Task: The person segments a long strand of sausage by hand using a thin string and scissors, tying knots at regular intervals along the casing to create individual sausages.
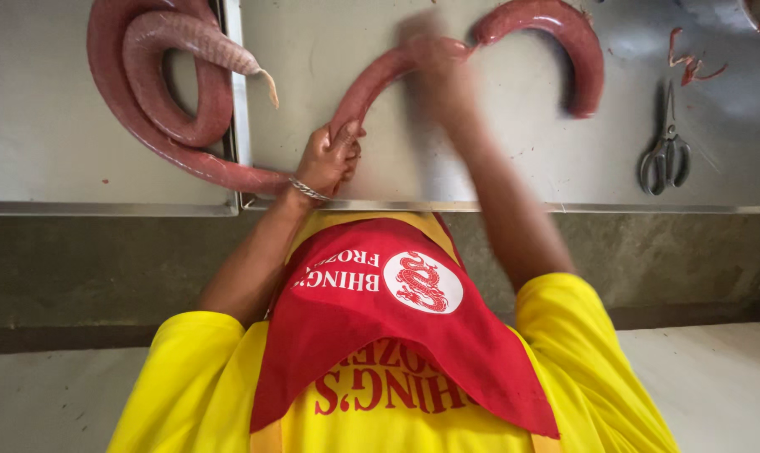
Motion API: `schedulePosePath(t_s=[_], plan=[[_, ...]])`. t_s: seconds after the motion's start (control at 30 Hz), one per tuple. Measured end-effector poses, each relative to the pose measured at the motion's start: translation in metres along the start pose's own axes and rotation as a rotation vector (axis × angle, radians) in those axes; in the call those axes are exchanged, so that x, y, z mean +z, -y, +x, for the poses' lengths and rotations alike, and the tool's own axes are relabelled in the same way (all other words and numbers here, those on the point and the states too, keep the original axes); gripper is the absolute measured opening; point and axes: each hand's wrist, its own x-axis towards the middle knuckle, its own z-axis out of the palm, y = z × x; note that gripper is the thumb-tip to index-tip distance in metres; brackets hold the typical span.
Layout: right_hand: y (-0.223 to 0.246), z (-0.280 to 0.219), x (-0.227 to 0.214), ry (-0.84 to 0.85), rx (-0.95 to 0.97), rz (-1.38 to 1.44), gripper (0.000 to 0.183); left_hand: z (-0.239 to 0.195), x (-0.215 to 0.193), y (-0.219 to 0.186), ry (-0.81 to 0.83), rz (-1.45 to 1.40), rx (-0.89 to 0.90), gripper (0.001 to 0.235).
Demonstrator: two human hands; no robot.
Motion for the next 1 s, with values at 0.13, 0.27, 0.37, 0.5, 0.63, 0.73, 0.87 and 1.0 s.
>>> schedulePosePath(t_s=[0.13, 0.27, 0.37, 0.5, 0.63, 0.73, 0.87, 1.0], plan=[[0.142, -0.009, -0.080, 0.473, -0.128, 0.006, 0.061, 0.010, 0.005, 0.005, -0.136, 0.031, -0.010, 0.054], [0.160, -0.036, -0.120, 0.254, -0.089, 0.296, 0.051, 0.025, 0.006, 0.008, -0.225, -0.030, 0.003, 0.058], [0.154, -0.070, -0.110, 0.067, 0.363, 0.463, 0.056, 0.029, 0.015, 0.005, -0.142, -0.291, 0.017, 0.055], [0.145, -0.087, 0.003, 0.576, 0.629, 1.661, 0.057, 0.042, 0.037, -0.005, -0.150, -0.536, -0.090, 0.051], [0.154, -0.084, 0.100, 0.415, 0.770, 1.859, 0.045, 0.070, 0.026, -0.035, -0.086, -0.731, -0.142, 0.050], [0.167, -0.072, 0.080, 0.307, 0.730, 1.864, 0.034, 0.074, -0.019, -0.069, 0.168, -0.736, -0.023, 0.045], [0.200, -0.038, 0.026, 0.180, 0.592, 1.271, 0.038, 0.054, -0.048, -0.077, 0.108, -0.528, -0.129, 0.043], [0.204, -0.013, 0.008, 0.125, 0.446, 0.899, 0.047, 0.043, -0.048, -0.065, 0.062, -0.438, -0.156, 0.043]])
